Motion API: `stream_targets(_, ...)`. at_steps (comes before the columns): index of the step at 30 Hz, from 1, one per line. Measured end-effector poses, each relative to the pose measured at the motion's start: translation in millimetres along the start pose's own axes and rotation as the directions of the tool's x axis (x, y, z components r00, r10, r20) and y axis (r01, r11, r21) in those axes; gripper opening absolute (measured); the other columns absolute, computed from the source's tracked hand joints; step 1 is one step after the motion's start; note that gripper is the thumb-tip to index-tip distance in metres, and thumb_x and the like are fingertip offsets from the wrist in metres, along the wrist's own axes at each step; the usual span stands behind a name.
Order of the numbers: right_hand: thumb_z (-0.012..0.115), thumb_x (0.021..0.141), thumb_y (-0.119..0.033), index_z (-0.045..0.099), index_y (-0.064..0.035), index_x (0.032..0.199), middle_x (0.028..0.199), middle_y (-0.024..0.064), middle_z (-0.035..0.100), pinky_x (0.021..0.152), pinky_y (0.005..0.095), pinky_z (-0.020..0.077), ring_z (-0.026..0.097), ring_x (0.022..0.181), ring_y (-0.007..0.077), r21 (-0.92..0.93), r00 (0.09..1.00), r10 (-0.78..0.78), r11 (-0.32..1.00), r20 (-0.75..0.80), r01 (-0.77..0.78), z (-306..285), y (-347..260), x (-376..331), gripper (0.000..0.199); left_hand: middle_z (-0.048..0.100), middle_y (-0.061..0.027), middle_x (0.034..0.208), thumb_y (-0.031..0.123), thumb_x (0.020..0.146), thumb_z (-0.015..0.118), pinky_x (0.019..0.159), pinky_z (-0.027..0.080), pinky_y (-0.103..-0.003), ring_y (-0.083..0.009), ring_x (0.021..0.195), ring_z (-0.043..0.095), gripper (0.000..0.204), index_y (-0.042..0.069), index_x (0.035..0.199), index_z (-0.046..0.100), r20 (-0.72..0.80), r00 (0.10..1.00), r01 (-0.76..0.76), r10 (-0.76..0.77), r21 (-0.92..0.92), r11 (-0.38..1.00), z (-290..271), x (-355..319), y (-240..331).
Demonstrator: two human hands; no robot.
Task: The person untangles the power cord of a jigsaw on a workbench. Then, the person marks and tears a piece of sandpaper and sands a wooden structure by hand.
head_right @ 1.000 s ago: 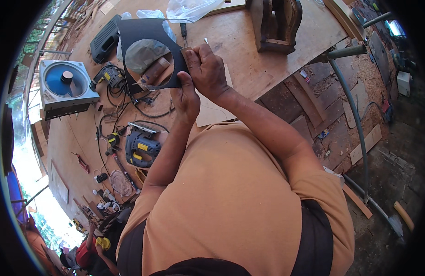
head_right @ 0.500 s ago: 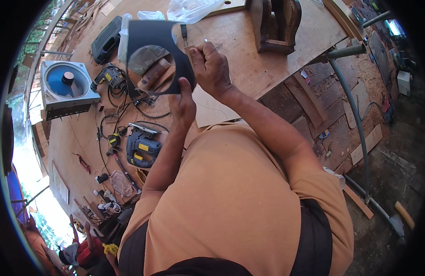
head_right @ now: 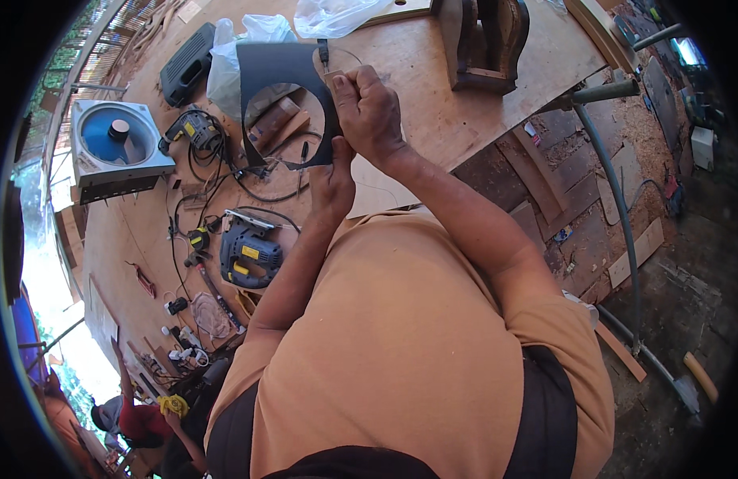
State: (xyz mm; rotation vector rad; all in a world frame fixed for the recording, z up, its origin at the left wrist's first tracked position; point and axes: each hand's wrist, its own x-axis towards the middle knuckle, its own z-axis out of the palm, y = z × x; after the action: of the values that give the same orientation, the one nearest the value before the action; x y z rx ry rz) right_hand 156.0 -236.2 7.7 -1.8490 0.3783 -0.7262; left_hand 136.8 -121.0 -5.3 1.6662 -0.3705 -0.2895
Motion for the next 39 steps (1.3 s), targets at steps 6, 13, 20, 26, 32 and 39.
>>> stream_targets(6,0.058,0.091,-0.016,0.054,-0.0043,0.084,0.062,0.0138,0.058,0.052,0.0362,0.0445,0.059,0.055,0.0280,0.076,0.997,0.073,0.994,0.025,-0.074,3,-5,-2,0.015,0.062,-0.0133,0.101,0.024,0.102,0.037,0.079,0.046,-0.033,-0.0186,0.094,0.059,0.034,-0.004,0.113,0.053,-0.085,0.994,-0.086,0.072,-0.182,0.980,-4,30,8)
stream_targets(13,0.057,0.093,-0.018,0.055,-0.0028,0.085,0.065,0.0091,0.060,0.053,0.0310,0.0447,0.056,0.057,0.0162,-0.055,0.988,-0.076,0.996,-0.136,0.069,-8,3,20,0.018,0.064,-0.0190,0.100,0.029,0.101,0.038,0.086,0.045,-0.036,-0.0251,0.099,0.061,0.041,-0.005,0.118,0.053,0.126,0.988,0.088,-0.094,0.045,0.995,5,-17,-6)
stream_targets(20,0.057,0.092,-0.019,0.055,-0.0026,0.084,0.065,0.0127,0.060,0.053,0.0336,0.0462,0.060,0.057,0.0215,0.012,0.996,-0.032,0.999,-0.080,0.033,-8,0,12,0.018,0.061,-0.0158,0.109,0.028,0.102,0.036,0.088,0.047,-0.031,-0.0187,0.103,0.059,0.041,-0.006,0.120,0.050,-0.051,0.999,-0.009,-0.005,-0.258,0.966,3,37,10)
stream_targets(26,0.058,0.092,-0.019,0.055,-0.0030,0.083,0.065,0.0126,0.060,0.053,0.0344,0.0456,0.060,0.056,0.0219,-0.054,0.982,-0.097,0.995,-0.161,0.089,-8,1,20,0.019,0.064,-0.0208,0.096,0.029,0.100,0.040,0.081,0.045,-0.037,-0.0303,0.094,0.062,0.038,-0.003,0.110,0.058,-0.040,0.998,-0.045,0.045,-0.002,0.999,18,18,9)
stream_targets(32,0.058,0.092,-0.018,0.055,-0.0027,0.083,0.065,0.0123,0.060,0.053,0.0349,0.0454,0.058,0.055,0.0217,-0.044,0.981,-0.054,0.998,-0.188,0.047,-18,13,26,0.018,0.066,-0.0136,0.098,0.030,0.100,0.041,0.082,0.046,-0.033,-0.0195,0.092,0.061,0.039,-0.004,0.114,0.057,0.046,0.976,0.215,-0.211,-0.087,0.973,8,-6,-7)
stream_targets(39,0.058,0.092,-0.017,0.056,-0.0024,0.083,0.064,0.0132,0.060,0.052,0.0350,0.0460,0.062,0.058,0.0227,0.057,0.996,0.024,0.998,-0.087,-0.020,-6,-4,10,0.017,0.064,-0.0105,0.082,0.029,0.100,0.042,0.068,0.047,-0.031,-0.0117,0.078,0.057,0.039,-0.006,0.102,0.059,-0.090,0.996,-0.033,0.021,-0.129,0.991,6,73,24)
